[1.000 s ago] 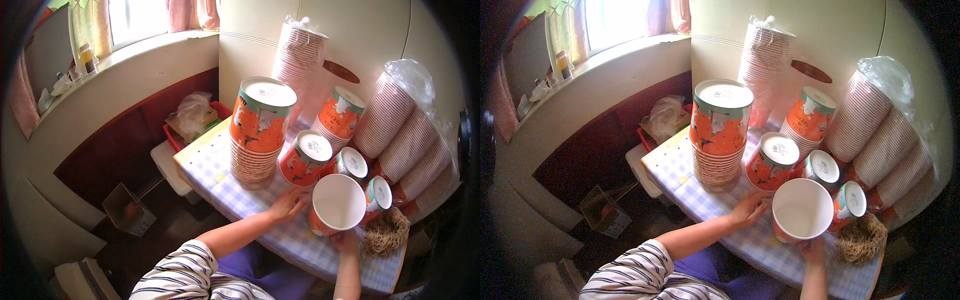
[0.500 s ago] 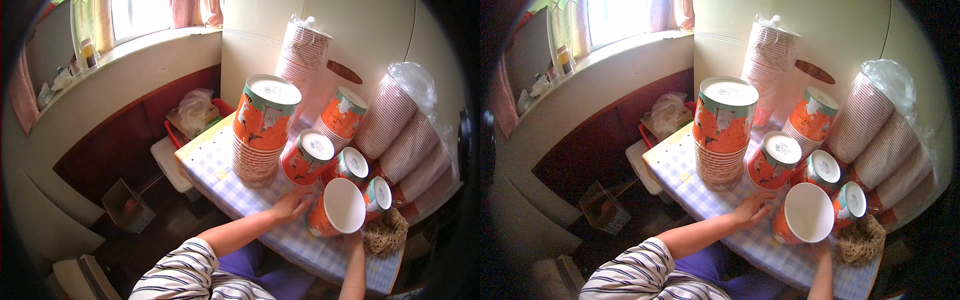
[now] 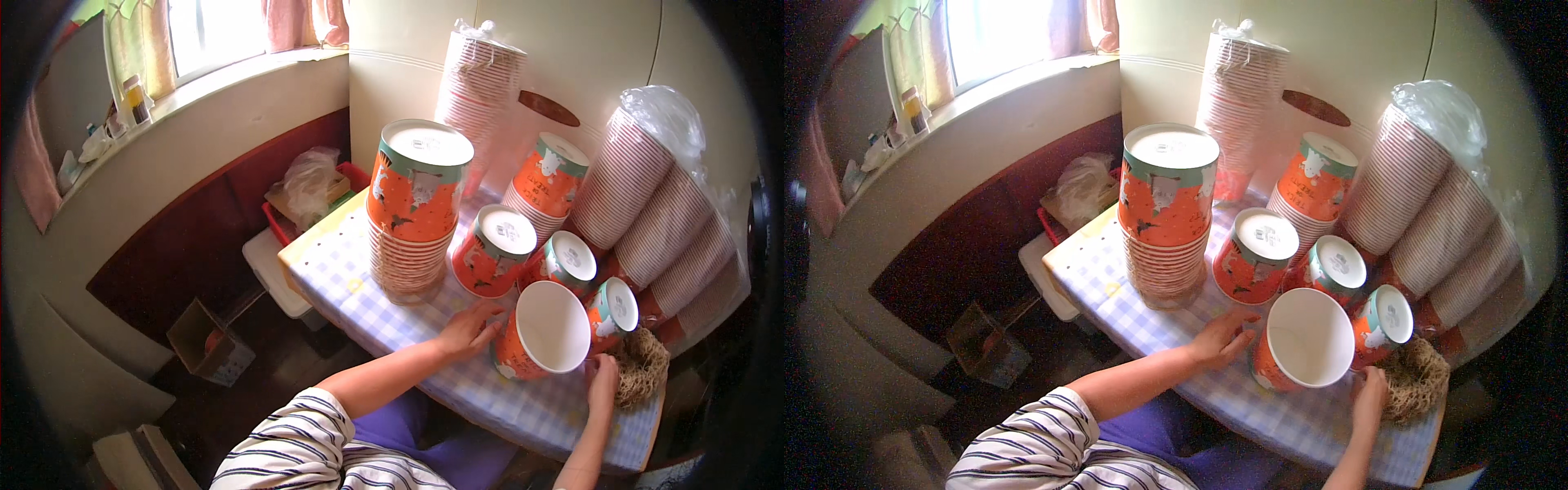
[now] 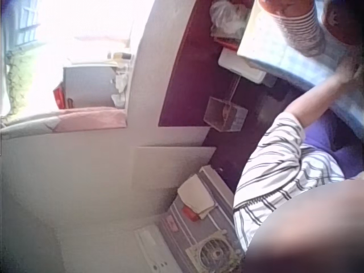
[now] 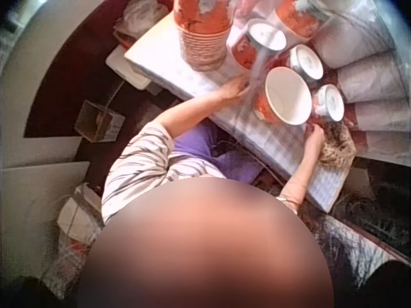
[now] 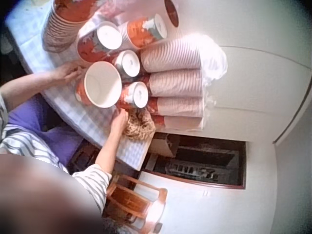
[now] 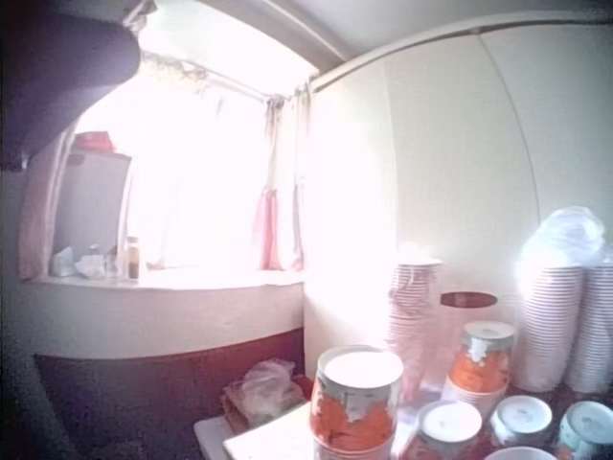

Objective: Attaching twine handles to paper food buckets.

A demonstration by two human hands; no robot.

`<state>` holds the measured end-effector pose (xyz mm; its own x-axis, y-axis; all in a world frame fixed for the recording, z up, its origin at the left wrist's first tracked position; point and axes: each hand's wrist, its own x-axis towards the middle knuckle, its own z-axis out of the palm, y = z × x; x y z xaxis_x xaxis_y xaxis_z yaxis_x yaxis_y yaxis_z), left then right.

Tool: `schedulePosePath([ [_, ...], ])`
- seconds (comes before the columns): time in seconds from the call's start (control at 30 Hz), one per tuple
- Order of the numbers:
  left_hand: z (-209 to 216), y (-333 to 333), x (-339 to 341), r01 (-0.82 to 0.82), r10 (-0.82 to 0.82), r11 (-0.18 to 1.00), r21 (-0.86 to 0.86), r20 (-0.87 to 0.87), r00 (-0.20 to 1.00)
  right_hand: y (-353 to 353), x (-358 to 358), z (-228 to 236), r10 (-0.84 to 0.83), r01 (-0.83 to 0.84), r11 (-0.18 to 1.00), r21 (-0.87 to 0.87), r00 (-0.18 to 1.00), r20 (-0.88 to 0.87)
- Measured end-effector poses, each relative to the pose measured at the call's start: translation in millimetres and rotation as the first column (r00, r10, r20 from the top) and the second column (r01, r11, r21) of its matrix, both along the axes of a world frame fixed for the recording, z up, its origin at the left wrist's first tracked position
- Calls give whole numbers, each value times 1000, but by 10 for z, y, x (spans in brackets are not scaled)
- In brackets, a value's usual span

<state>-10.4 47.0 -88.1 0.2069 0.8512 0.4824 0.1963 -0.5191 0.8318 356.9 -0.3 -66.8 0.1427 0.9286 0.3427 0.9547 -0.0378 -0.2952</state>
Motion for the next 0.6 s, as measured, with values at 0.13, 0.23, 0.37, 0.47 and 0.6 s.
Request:
schedulePosePath([
  [0.13,-33,6,-10,-31,31,999,34,-12,999,-106,84,137,-127,121,992,45,976,175],
  [0.23,0,-10,23,-4,5,1000,14,-30,1000,-154,525,-218,-193,176,981,81,917,349],
  [0.37,-193,46,86,19,-19,1000,-21,24,1000,-109,841,-451,-199,200,979,-40,980,13],
  [0.47,-116,37,61,1,-1,1000,3,12,1000,-121,502,-126,-103,98,994,57,991,91],
  [0.6,-98,42,48,-17,17,1000,7,-24,1000,-78,487,141,-27,37,989,140,997,-68],
])
